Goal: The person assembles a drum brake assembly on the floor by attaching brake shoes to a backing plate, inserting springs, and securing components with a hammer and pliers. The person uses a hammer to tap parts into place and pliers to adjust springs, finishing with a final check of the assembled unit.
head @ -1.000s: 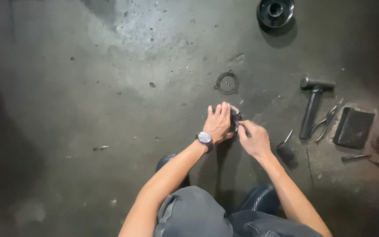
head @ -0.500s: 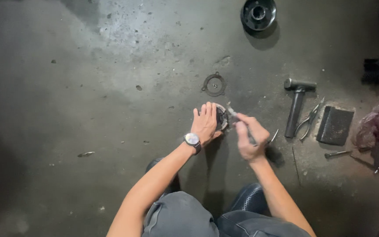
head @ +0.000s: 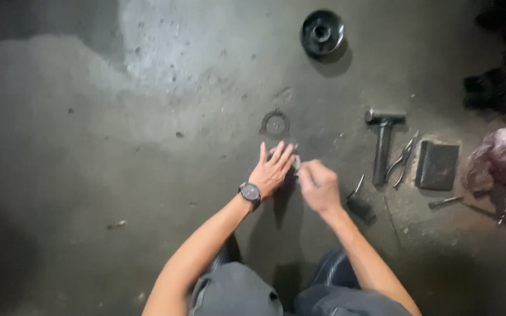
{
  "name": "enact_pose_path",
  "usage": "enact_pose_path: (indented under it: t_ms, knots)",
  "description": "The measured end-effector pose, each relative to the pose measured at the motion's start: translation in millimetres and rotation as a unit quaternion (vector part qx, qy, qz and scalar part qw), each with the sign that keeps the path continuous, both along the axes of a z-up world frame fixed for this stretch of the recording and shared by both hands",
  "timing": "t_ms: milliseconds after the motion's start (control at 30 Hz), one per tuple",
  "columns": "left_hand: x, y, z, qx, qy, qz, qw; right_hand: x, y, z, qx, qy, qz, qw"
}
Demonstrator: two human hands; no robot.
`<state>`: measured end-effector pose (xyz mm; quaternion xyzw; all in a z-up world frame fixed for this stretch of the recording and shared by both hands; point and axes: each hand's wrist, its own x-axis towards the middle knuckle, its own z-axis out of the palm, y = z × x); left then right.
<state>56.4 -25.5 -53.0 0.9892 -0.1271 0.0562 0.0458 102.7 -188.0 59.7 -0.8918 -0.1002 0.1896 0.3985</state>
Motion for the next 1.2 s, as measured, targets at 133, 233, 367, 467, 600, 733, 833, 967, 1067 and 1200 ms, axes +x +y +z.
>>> enact_pose_path:
  t_ms: [133, 233, 367, 467, 600, 733, 833, 967, 1067, 1200]
  knots:
    - [13.0, 14.0, 69.1, -0.042, 0.136, 0.017, 0.99, 16.0, 6.6, 31.9, 0.05, -0.095, -0.054, 0.993]
    - [9.0, 11.4, 63.5, -0.142, 0.236, 0.062, 0.959, 22.0, 13.0, 58.6, 0.053, -0.094, -0.062, 0.992]
    - [-2.4, -0.8, 21.4, -0.135, 0.194, 0.061, 0.97, 14.0, 6.6, 31.0, 0.119, -0.189, -0.03, 0.974]
    - [2.3, -0.2, 21.0, -0.107, 0.16, 0.059, 0.98, 13.8, -11.6, -25.6, 0.121, -0.19, 0.018, 0.974]
    - [0.8, -0.6, 12.0, -0.09, 0.175, 0.05, 0.979, 28.7, -20.0, -22.7, -0.038, -0.052, -0.052, 0.997]
    - [13.5, 5.4, 33.2, -0.122, 0.157, 0.055, 0.978, 60.4, -48.7, -36.3, -0.208, 0.027, -0.053, 0.976]
    - [33.0, 21.2, 34.3, -0.149, 0.136, 0.093, 0.975, 66.6, -54.7, -23.2, -0.285, -0.043, -0.056, 0.956]
    - [65.4, 56.0, -8.2, -0.154, 0.138, 0.163, 0.965, 41.7, -39.6, 8.5, -0.232, 0.126, -0.091, 0.96]
    - [98.4, 70.0, -9.8, -0.168, 0.107, 0.213, 0.957, 13.4, -38.6, -11.1, -0.083, -0.007, -0.085, 0.993]
    - [121.6, 68.0, -26.7, -0.179, 0.096, 0.244, 0.948, 0.5, -29.3, 8.2, -0.04, 0.075, -0.075, 0.994]
